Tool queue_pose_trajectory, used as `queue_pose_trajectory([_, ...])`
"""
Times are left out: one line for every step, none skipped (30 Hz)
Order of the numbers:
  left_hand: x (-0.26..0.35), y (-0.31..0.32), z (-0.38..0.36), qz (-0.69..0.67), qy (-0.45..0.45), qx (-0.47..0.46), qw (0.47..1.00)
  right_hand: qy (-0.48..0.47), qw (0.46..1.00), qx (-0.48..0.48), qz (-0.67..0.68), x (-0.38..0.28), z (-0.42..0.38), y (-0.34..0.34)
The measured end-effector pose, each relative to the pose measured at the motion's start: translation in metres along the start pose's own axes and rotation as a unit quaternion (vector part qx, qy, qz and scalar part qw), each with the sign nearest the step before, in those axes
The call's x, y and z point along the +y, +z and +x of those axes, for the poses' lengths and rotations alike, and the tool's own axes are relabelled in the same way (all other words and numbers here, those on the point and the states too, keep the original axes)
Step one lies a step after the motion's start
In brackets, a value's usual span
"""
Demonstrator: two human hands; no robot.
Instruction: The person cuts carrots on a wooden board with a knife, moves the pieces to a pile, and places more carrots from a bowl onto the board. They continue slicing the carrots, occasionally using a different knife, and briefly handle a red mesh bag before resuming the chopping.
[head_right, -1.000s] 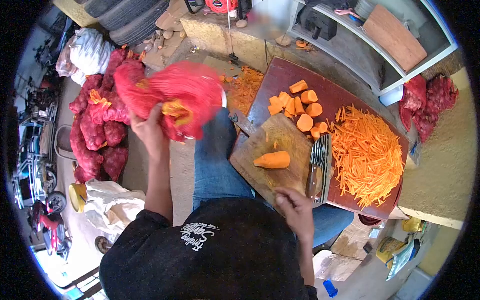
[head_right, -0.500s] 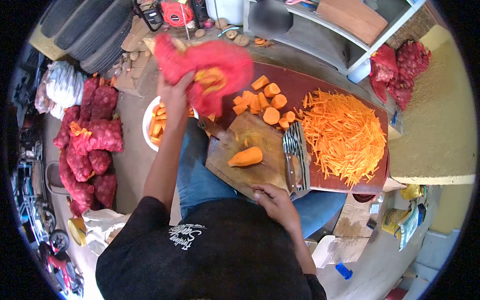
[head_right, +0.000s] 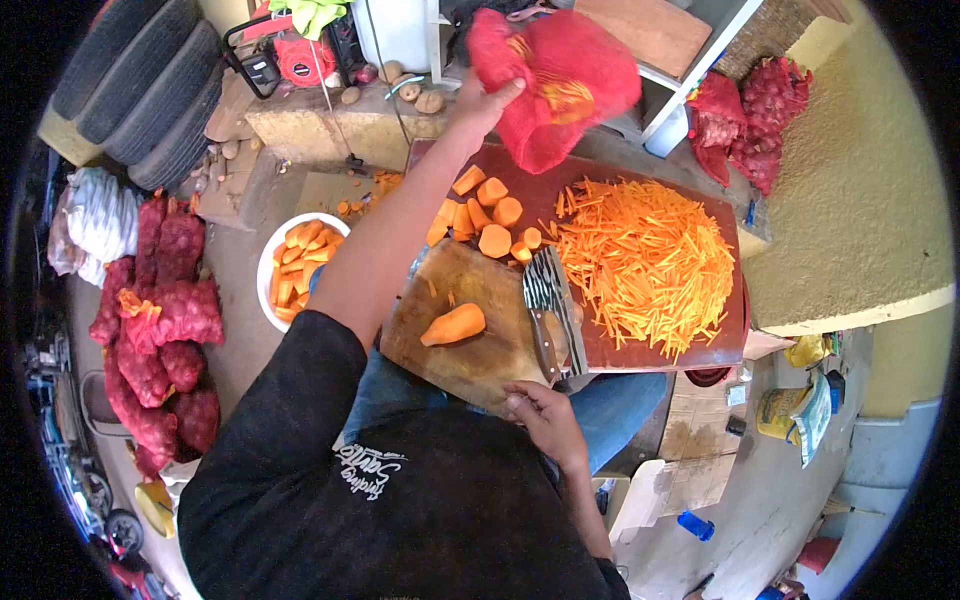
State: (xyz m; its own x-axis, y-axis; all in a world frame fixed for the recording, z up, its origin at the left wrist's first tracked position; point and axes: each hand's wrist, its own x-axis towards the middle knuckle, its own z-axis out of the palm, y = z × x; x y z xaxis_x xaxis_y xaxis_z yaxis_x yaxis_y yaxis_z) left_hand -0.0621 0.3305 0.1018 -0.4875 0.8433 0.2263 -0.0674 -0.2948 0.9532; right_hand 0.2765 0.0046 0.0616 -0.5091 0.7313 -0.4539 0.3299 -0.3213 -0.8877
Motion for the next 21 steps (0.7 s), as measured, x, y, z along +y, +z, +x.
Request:
queue_pose_trajectory([-0.011,-0.008,0.0,0.048,-0.011,-0.055,0.997,-0.008,1.0,-0.004,-0.005,0.003,0.0,-0.001])
queue_pose_trajectory([-0.022,-0.02,0.0,0.096,-0.021,-0.113,0.989,-0.018,1.0,-0.006,-0.01,0.005,0.001,-0.001])
queue_pose_trajectory([-0.03,-0.031,0.002,0.143,-0.03,-0.172,0.974,-0.019,1.0,-0.009,-0.02,0.005,0.001,0.0])
queue_pose_trajectory([-0.031,-0.041,-0.013,0.149,-0.052,-0.149,0.976,-0.02,0.999,-0.011,-0.028,0.002,0.001,0.001])
queue_pose_trajectory([-0.031,-0.051,-0.029,0.117,-0.063,-0.134,0.982,-0.018,0.999,-0.013,-0.035,0.002,0.001,0.003])
queue_pose_trajectory([-0.032,-0.065,-0.045,0.108,-0.075,-0.108,0.985,-0.028,0.998,-0.016,-0.049,0.003,0.002,0.004])
queue_pose_trajectory([-0.035,-0.079,-0.061,0.099,-0.087,-0.081,0.988,-0.037,0.997,-0.019,-0.065,0.005,0.004,0.004])
queue_pose_trajectory([-0.039,-0.095,-0.075,0.113,-0.096,-0.044,0.988,-0.048,0.995,-0.023,-0.082,0.005,0.006,0.004])
queue_pose_trajectory([-0.038,-0.114,-0.091,0.076,-0.123,-0.045,0.988,-0.042,0.996,-0.023,-0.077,0.003,0.008,0.004])
queue_pose_trajectory([-0.036,-0.132,-0.11,0.039,-0.152,-0.045,0.987,-0.035,0.997,-0.024,-0.072,0.0,0.008,0.004])
queue_pose_trajectory([-0.024,-0.144,-0.134,0.047,-0.151,-0.026,0.987,-0.027,0.997,-0.025,-0.068,-0.002,0.008,0.004])
queue_pose_trajectory([-0.01,-0.156,-0.156,0.055,-0.149,-0.007,0.987,-0.033,0.996,-0.029,-0.071,-0.003,0.01,0.003])
queue_pose_trajectory([-0.02,-0.178,-0.172,0.084,-0.143,-0.006,0.986,-0.037,0.996,-0.034,-0.074,-0.004,0.012,0.001])
queue_pose_trajectory([-0.03,-0.198,-0.188,0.113,-0.137,-0.004,0.984,-0.041,0.995,-0.04,-0.078,-0.005,0.014,-0.001])
queue_pose_trajectory([-0.024,-0.208,-0.206,0.14,-0.138,0.01,0.98,-0.036,0.995,-0.038,-0.088,-0.012,0.015,-0.006])
queue_pose_trajectory([-0.019,-0.217,-0.222,0.166,-0.138,0.024,0.976,-0.032,0.994,-0.036,-0.099,-0.024,0.016,-0.012])
queue_pose_trajectory([-0.017,-0.225,-0.235,0.163,-0.132,0.055,0.976,-0.028,0.993,-0.034,-0.111,-0.031,0.018,-0.02])
queue_pose_trajectory([-0.015,-0.233,-0.246,0.158,-0.125,0.086,0.976,-0.041,0.992,-0.015,-0.117,-0.03,0.023,-0.03])
queue_pose_trajectory([-0.014,-0.241,-0.252,0.153,-0.116,0.116,0.975,-0.11,0.977,0.047,-0.175,-0.027,0.034,-0.047])
queue_pose_trajectory([-0.018,-0.25,-0.257,0.151,-0.087,0.14,0.975,-0.177,0.95,0.11,-0.231,-0.028,0.045,-0.063])
queue_pose_trajectory([-0.026,-0.26,-0.261,0.148,-0.058,0.164,0.974,-0.232,0.929,0.165,-0.237,-0.047,0.058,-0.075])
